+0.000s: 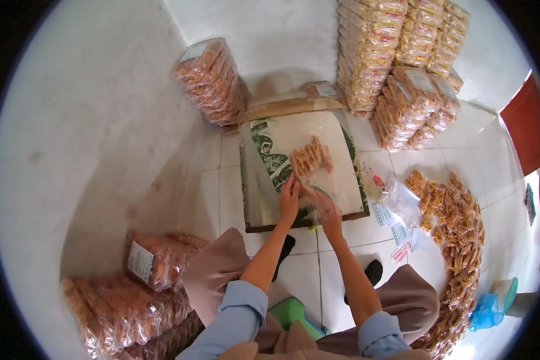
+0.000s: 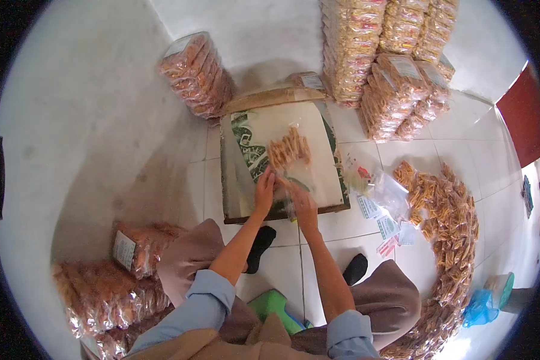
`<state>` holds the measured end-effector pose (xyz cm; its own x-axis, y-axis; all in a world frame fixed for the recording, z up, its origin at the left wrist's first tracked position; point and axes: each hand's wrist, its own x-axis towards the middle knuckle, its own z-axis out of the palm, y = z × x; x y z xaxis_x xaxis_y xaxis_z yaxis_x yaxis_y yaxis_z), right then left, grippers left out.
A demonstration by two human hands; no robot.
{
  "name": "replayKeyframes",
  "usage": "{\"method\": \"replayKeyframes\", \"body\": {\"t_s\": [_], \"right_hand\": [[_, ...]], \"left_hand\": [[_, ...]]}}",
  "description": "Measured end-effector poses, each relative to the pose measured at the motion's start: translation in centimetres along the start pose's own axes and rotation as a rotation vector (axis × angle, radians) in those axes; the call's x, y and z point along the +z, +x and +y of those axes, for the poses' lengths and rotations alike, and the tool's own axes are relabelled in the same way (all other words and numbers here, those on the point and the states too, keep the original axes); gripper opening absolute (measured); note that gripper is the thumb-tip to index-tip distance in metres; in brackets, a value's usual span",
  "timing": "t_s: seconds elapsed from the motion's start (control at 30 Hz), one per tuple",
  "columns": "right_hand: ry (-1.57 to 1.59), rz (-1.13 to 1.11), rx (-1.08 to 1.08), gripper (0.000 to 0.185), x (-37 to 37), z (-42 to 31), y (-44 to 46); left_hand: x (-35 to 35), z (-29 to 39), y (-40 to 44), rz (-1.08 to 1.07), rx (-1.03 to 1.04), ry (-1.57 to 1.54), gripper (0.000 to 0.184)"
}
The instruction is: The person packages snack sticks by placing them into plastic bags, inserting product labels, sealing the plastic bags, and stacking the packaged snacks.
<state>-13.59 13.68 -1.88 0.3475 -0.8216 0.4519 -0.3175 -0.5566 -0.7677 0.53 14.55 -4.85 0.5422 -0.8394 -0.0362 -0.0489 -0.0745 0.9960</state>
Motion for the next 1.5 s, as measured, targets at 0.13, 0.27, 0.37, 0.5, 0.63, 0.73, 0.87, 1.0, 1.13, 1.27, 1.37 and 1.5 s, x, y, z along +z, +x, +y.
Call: {"method": "replayKeyframes", "body": {"t_s": [0.13, 0.27, 0.37, 0.5, 0.63, 0.73, 0.87, 1.0, 1.13, 1.27, 1.37, 1.5], "right_hand": [[0.146, -0.093, 0.281, 0.03, 0.6, -0.5, 0.7], [0.182, -0.117, 0.29, 0.032, 2.8, 1.4, 1.2], [0.267, -0.121, 0.254, 0.036, 4.1, 1.7, 2.0], [0.233, -0.156, 0.171, 0.043, 4.0, 1.6, 2.6], [0.24, -0.253, 0.202, 0.043, 3.9, 2.7, 1.9], [0.525, -0.21, 0.432, 0.038, 5.9, 4.7, 1.6], [0.472, -0.126, 0.41, 0.028, 5.5, 0.7, 3.8], [0.274, -0.115, 0.234, 0.026, 6.8, 1.8, 4.1], [0.181, -0.197, 0.363, 0.026, 6.1, 0.6, 4.1], [0.173, -0.082, 0.131, 0.037, 6.2, 1.1, 3.8], [0.172, -0.09, 0.178, 0.036, 6.1, 1.5, 4.2], [0.184, -0.086, 0.118, 0.03, 5.8, 1.8, 4.0]], "left_hand": [[0.1, -0.8, 1.0, -0.09, -0.096, -0.007, 0.042], [0.1, -0.3, 0.5, -0.044, -0.069, 0.059, 0.042], [0.5, 0.5, 0.1, -0.006, -0.115, 0.177, 0.041], [0.3, -0.5, 0.7, 0.021, -0.004, 0.078, 0.042], [-0.1, -1.4, 1.0, -0.034, 0.023, 0.064, 0.046], [-1.1, 1.7, -0.5, -0.138, -0.076, 0.074, 0.049], [-1.9, 1.6, -1.1, -0.181, -0.125, 0.027, 0.053], [-3.1, -0.3, 0.0, -0.209, -0.177, -0.119, 0.058], [-2.9, -3.2, 2.3, 0.012, 0.049, -0.136, 0.051], [-3.2, -2.8, 5.9, 0.084, 0.079, -0.184, 0.05], [-2.5, 0.5, 7.4, 0.146, 0.008, -0.143, 0.046], [-2.4, 0.8, 7.6, 0.112, -0.125, 0.074, 0.04]]}}
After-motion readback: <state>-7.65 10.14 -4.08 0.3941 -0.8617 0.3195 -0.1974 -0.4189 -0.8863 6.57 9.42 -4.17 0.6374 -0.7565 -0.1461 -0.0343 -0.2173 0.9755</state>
